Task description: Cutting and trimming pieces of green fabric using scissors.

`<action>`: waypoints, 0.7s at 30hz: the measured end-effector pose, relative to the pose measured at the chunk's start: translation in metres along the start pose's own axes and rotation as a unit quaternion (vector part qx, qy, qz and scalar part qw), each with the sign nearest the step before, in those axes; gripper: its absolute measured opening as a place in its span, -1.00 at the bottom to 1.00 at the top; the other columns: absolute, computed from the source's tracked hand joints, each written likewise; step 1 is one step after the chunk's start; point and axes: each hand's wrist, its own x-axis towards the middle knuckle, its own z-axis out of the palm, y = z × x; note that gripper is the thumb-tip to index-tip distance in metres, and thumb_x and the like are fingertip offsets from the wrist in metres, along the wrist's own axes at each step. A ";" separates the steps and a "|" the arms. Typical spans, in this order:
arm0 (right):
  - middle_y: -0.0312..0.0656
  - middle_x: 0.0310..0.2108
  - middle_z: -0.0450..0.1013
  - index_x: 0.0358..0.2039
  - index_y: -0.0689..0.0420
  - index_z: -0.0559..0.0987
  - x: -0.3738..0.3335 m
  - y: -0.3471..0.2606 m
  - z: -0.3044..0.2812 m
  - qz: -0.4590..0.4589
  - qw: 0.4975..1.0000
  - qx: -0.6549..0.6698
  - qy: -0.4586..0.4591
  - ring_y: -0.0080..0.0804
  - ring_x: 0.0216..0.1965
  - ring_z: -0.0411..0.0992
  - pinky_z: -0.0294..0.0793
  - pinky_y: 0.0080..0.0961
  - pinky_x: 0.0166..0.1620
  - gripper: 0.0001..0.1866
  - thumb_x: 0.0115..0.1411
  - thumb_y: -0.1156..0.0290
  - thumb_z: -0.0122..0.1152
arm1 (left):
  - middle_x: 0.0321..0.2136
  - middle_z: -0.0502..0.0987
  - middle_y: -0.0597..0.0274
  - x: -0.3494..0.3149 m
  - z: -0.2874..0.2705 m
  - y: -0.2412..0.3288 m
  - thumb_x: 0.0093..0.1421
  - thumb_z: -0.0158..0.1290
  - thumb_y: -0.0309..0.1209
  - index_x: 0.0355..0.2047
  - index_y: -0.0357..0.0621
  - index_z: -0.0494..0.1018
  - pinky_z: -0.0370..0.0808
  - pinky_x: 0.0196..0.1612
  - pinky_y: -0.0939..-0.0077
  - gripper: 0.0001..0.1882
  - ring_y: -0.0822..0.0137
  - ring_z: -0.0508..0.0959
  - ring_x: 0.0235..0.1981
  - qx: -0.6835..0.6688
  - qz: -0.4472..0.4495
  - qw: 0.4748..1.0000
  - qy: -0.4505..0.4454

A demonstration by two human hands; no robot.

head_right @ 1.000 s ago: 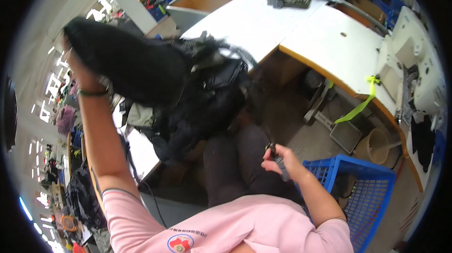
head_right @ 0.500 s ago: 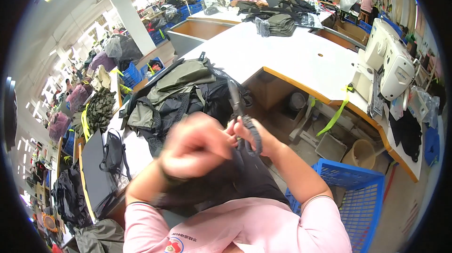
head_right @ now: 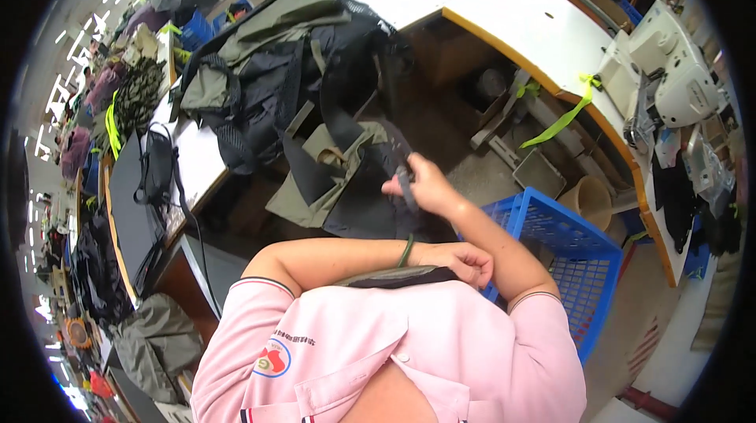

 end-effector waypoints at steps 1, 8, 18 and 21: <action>-0.18 -0.36 0.52 -0.30 0.23 0.42 0.005 -0.003 -0.002 -0.034 0.999 0.001 0.040 -0.56 -0.34 0.48 0.50 -0.52 -0.27 -0.50 -0.07 0.26 0.56 | -0.41 0.47 0.36 -0.002 0.000 0.005 0.24 0.09 -0.38 -0.30 -0.22 0.42 0.40 -0.32 0.64 -0.84 0.57 0.45 -0.41 0.003 -0.014 1.000 0.005; -0.06 -0.36 0.52 -0.27 0.25 0.43 0.046 -0.046 0.014 -0.061 0.981 -0.179 0.032 -0.23 -0.30 0.51 0.47 -0.41 -0.18 -0.36 -0.14 0.05 0.56 | -0.44 0.49 0.36 -0.002 -0.003 -0.007 0.27 0.07 -0.37 -0.33 -0.23 0.42 0.39 -0.34 0.66 -0.84 0.60 0.45 -0.41 -0.025 -0.002 1.000 0.014; -0.11 -0.40 0.47 -0.33 0.19 0.46 0.084 -0.059 0.012 -0.165 0.986 -0.038 -0.002 -0.33 -0.33 0.47 0.42 -0.42 -0.24 -0.74 -0.01 0.47 0.35 | -0.32 0.46 0.40 -0.061 -0.007 0.051 0.33 0.04 -0.30 -0.24 -0.19 0.44 0.35 -0.17 0.65 -0.80 0.59 0.39 -0.27 0.188 0.009 0.975 0.117; -0.36 -0.40 0.36 -0.31 0.11 0.44 0.052 -0.129 -0.038 -0.288 0.953 0.005 0.091 -0.67 -0.33 0.33 0.36 -0.60 -0.24 -0.72 0.02 0.47 0.38 | -0.21 0.49 0.34 -0.112 0.011 0.110 0.31 0.06 -0.35 -0.14 -0.21 0.46 0.42 -0.11 0.58 -0.79 0.54 0.45 -0.20 0.283 0.041 0.939 0.189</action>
